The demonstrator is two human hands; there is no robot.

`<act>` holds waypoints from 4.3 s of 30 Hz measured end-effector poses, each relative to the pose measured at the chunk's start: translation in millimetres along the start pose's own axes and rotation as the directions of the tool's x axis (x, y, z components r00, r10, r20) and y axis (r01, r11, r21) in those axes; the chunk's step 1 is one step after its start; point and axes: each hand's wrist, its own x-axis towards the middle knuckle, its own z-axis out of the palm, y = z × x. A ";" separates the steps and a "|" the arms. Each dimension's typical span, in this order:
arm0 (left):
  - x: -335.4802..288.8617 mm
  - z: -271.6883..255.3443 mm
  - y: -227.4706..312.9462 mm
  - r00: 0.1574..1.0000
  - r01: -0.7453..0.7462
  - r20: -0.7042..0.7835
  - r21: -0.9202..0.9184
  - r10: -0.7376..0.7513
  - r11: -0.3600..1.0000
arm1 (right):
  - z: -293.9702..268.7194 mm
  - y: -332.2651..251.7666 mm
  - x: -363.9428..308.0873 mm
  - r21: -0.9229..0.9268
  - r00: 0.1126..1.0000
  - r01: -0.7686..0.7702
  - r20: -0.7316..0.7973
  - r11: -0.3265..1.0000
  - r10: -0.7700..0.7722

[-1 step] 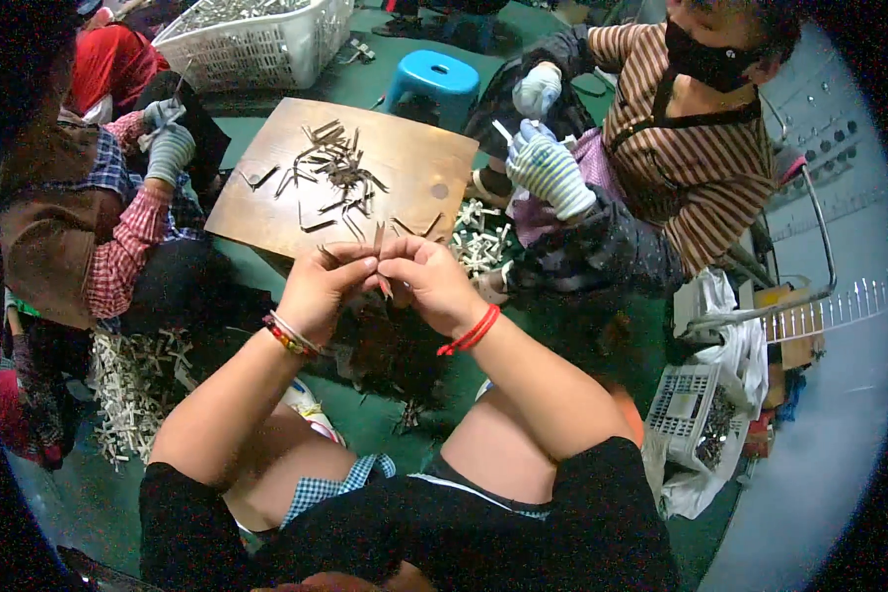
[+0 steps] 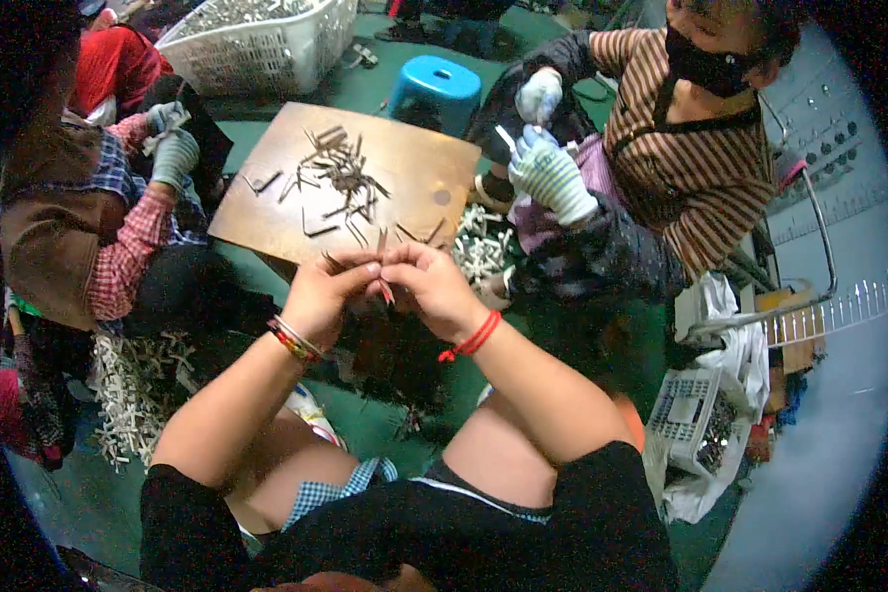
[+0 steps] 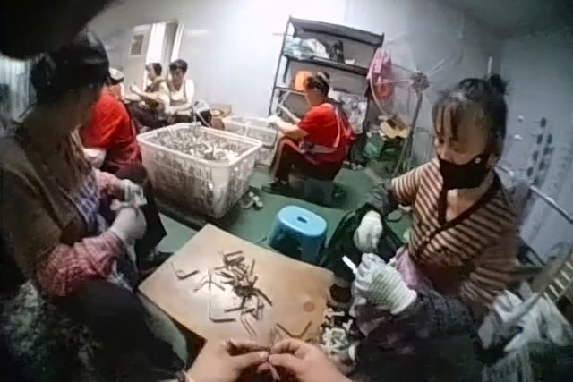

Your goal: The person assembles small plastic or rubber hook-like components by hand.

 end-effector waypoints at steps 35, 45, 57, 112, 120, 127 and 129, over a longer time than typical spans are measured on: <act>-1.0 2.6 -15.7 0.996 -0.087 -0.031 -0.005 0.087 0.996 | 12.7 3.0 -18.5 -0.270 0.954 0.170 -0.194 0.948 -0.227; -4.3 -0.6 -8.5 0.990 -0.012 0.144 0.018 0.009 1.000 | 11.0 -6.9 -19.1 -0.047 0.998 0.019 -0.057 0.999 -0.022; -16.0 3.5 5.8 0.962 0.199 0.225 -0.183 -0.156 0.963 | 12.6 -32.3 -41.7 -0.891 0.857 0.383 0.244 0.243 -0.454; 5.3 1.5 -7.8 0.998 0.041 0.062 -0.139 -0.032 0.989 | -4.0 -18.3 -10.9 -0.365 0.989 -0.007 -0.138 0.931 -0.047; 6.3 1.5 -3.7 1.000 0.020 0.026 -0.131 -0.017 0.991 | -3.4 -15.3 -8.2 -0.560 0.989 0.030 -0.101 0.828 -0.104; 7.7 -5.3 -7.5 1.000 0.029 -0.003 -0.059 -0.029 0.998 | 3.6 -15.5 -15.2 -0.502 0.979 0.092 -0.110 0.860 -0.169; 5.5 -4.2 -6.9 1.000 0.016 -0.015 -0.042 -0.017 0.999 | -2.5 -11.9 -15.8 -0.537 0.981 0.023 -0.150 0.843 -0.122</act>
